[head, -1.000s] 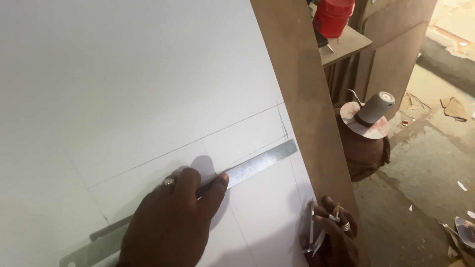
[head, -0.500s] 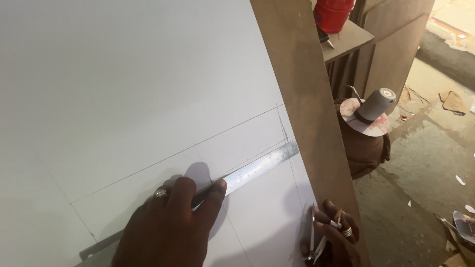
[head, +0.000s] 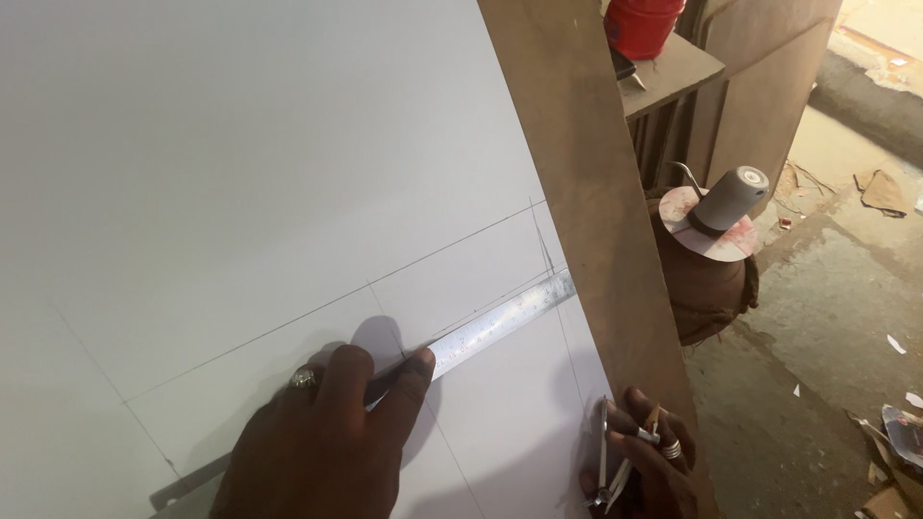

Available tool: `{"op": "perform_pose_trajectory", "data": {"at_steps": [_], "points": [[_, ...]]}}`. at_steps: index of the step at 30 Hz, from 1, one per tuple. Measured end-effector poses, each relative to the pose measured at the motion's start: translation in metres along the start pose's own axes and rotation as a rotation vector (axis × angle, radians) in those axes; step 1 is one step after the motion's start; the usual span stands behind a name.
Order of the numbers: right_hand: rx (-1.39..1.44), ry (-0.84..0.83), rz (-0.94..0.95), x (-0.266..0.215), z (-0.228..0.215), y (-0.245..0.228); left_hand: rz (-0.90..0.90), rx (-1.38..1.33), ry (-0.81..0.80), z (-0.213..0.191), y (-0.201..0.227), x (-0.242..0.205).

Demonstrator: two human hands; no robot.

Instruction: Using a ruler and compass to mark measurements and draw lines on a large sheet of paper.

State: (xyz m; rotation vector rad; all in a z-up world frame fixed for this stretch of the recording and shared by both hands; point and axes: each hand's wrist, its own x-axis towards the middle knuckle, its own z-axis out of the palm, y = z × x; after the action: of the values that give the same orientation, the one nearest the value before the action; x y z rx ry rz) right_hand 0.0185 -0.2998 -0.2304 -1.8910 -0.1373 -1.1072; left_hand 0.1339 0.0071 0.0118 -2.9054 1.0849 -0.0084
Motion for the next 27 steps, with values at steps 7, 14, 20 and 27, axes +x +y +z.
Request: {"op": "perform_pose_trajectory", "data": {"at_steps": [7, 14, 20, 27], "points": [[-0.393, 0.001, -0.256, 0.027, 0.008, -0.045, -0.024, 0.016, -0.005, -0.003, 0.003, 0.001], [-0.313, -0.063, -0.227, 0.031, 0.000, -0.056, -0.068, 0.013, -0.080, -0.002, 0.005, 0.002], [-0.246, -0.069, -0.146, 0.020, -0.002, -0.040, -0.020, 0.077, 0.117, 0.010, 0.003, -0.002], [-0.057, 0.020, -0.092, -0.062, -0.020, 0.086, -0.052, 0.020, 0.052, 0.009, 0.003, -0.001]]}}
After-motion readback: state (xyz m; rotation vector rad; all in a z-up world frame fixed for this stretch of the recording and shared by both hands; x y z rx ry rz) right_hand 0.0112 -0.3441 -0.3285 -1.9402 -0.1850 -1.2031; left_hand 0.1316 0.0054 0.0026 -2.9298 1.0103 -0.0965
